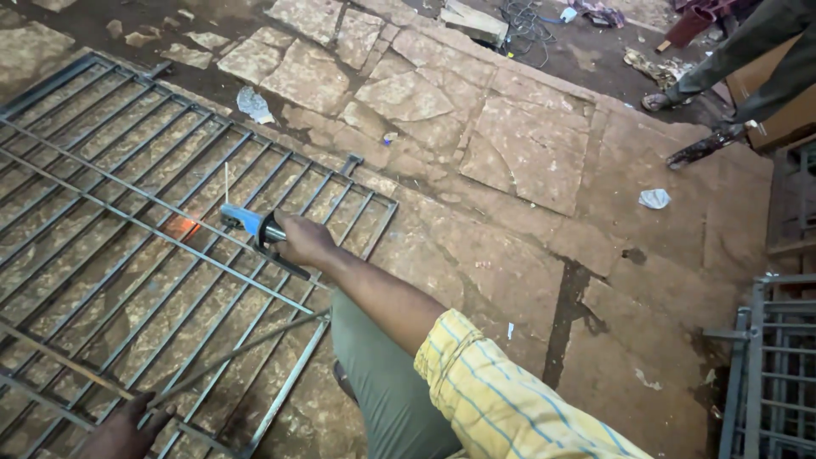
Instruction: The person sits on a stone-tiled floor and uses a handheld welding torch to join the bars of a metal grate. They repeatedly position the electrode, strike an arc, and weld along the intersections, producing bright sparks and molten beads.
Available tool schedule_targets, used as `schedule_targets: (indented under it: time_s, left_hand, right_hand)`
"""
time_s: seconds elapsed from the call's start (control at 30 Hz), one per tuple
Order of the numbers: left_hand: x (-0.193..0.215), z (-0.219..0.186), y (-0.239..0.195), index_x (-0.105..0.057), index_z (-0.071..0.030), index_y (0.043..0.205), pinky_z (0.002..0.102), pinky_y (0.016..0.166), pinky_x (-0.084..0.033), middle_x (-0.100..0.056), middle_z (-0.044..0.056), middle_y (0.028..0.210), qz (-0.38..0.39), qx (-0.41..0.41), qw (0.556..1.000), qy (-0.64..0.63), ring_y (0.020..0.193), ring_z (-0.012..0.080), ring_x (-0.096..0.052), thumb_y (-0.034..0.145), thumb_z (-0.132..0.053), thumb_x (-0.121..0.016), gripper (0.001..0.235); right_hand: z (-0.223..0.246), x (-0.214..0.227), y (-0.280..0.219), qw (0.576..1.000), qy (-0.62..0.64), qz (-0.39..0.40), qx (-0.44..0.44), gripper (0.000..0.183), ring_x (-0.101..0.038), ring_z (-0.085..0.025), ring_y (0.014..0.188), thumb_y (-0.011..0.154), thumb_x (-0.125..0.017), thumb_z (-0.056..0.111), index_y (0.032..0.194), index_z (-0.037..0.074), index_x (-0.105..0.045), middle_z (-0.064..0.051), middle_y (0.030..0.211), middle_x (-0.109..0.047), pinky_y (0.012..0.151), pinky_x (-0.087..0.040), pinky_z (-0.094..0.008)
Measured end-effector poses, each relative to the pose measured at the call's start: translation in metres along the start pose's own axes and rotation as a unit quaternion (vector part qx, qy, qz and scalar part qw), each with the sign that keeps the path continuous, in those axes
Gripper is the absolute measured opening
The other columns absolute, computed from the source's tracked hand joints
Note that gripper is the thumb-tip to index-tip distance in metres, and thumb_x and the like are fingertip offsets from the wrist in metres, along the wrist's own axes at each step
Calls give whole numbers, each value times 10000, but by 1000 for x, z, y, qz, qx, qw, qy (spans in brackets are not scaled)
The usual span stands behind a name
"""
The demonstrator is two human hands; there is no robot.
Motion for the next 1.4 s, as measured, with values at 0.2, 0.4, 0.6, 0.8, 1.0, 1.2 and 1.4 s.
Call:
schedule_targets:
  time_s: [0.2,0.4,0.6,0.8,1.0,1.2,1.4]
  left_hand:
    - [24,-38,2,-596,-108,1459,413,1113,-552,-734,181,1293,-59,-42,997,-2,1256,300,-698,789,-641,-719,865]
    - [26,-39,-5,-591,-69,1449,444,1104,-554,-718,215,1312,8,-8,1000,-9,1263,328,-691,782,-617,-783,884]
    - [11,-13,-2,-649,-189,1456,436,1110,-581,-752,120,1349,-23,58,998,10,1262,271,-735,816,-631,-737,783]
    - [6,-12,5,-632,-210,1449,447,1095,-566,-742,125,1333,-32,28,998,45,1258,304,-709,843,-606,-689,726]
    - [3,-13,28,-593,-160,1470,468,1080,-551,-736,182,1311,-12,25,999,31,1257,351,-693,931,-534,-594,656]
    - [-9,7,4,-574,-134,1471,483,1063,-537,-723,216,1308,-9,12,1000,0,1256,383,-678,990,-477,-521,594]
    - [-1,2,-3,-545,-160,1480,491,1070,-516,-690,212,1342,-18,-11,1000,-2,1281,397,-637,983,-451,-502,578]
  right_hand:
    - [13,11,-10,999,46,1,-7,435,-651,-376,1134,791,-700,201,1216,147,-624,-190,1175,-695,922,-521,-487]
    - [19,11,-12,999,12,28,12,392,-670,-370,1145,835,-692,218,1196,97,-602,-186,1157,-714,937,-532,-489]
    - [13,6,-6,1000,-5,25,-7,428,-662,-367,1149,826,-699,221,1218,88,-589,-181,1168,-706,929,-523,-497]
    - [4,-2,1,1000,-6,2,14,489,-665,-373,1130,794,-706,206,1254,106,-575,-188,1169,-701,920,-528,-499]
    - [1,-10,1,1000,-12,21,8,474,-687,-417,1056,824,-715,261,1252,107,-579,-211,1099,-724,863,-540,-529]
    - [0,-4,1,1000,-3,19,-8,454,-686,-409,1040,791,-749,268,1204,134,-614,-200,1078,-717,857,-540,-520]
    - [-1,-9,4,1000,-3,21,-5,442,-677,-415,1076,815,-741,264,1216,128,-617,-205,1111,-714,897,-536,-518]
Point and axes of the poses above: each hand's wrist, its own y-axis towards the middle knuckle, its own x-axis out of the back of the hand, z = x × y, the point moved 8 cm from there along y, towards the middle knuckle
